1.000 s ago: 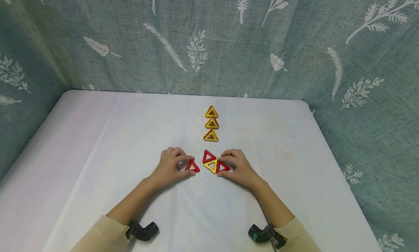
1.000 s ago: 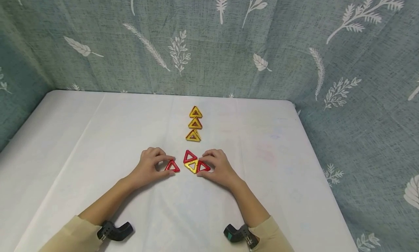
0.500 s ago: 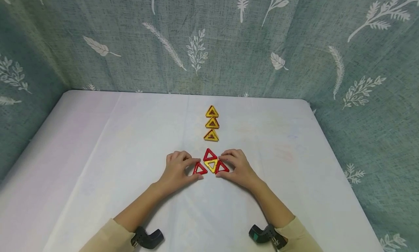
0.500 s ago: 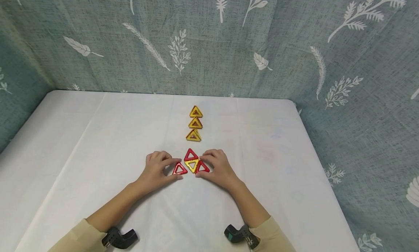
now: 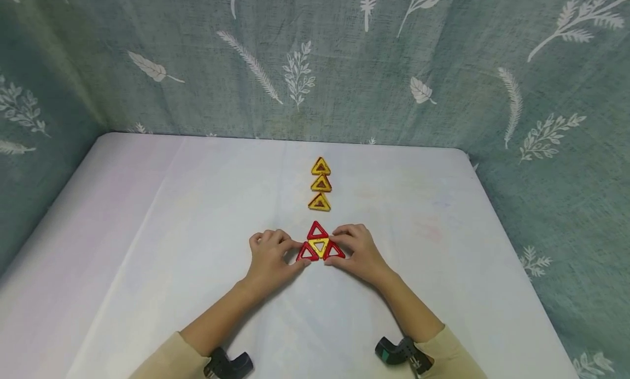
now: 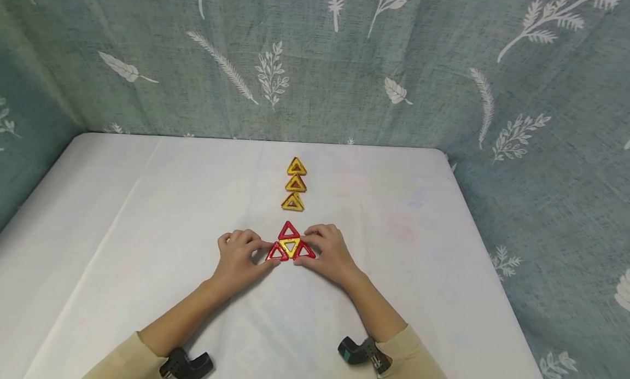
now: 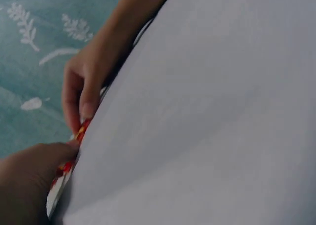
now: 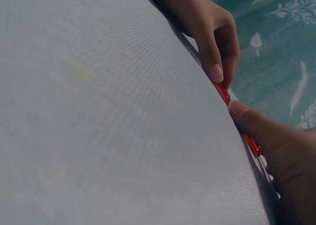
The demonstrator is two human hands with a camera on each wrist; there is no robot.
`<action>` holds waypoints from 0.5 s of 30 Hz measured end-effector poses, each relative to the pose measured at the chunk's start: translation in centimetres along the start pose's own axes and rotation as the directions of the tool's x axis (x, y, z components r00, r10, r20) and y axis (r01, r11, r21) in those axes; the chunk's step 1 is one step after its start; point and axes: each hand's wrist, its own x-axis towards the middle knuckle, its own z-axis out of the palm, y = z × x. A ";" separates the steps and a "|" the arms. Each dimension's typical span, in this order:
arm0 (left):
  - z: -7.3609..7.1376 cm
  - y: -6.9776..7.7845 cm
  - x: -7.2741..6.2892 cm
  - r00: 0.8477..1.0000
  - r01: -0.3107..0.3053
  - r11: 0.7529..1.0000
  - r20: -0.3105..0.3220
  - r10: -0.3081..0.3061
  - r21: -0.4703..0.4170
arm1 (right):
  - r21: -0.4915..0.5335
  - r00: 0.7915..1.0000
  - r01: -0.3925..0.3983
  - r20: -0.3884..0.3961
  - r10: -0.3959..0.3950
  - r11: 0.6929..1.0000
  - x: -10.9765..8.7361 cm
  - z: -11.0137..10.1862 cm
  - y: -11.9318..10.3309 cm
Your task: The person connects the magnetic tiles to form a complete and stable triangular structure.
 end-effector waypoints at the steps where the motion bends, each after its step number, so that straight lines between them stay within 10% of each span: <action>1: 0.1 0.2 0.0 1.000 0.001 1.000 -0.007 -0.001 0.005 | 0.002 1.000 -0.001 -0.005 0.001 1.000 0.0 0.0 0.0; 15: -0.1 -0.5 1.4 0.989 0.117 0.989 0.104 -0.107 -0.091 | -0.029 0.999 0.042 0.020 -0.041 0.999 -0.1 0.0 0.4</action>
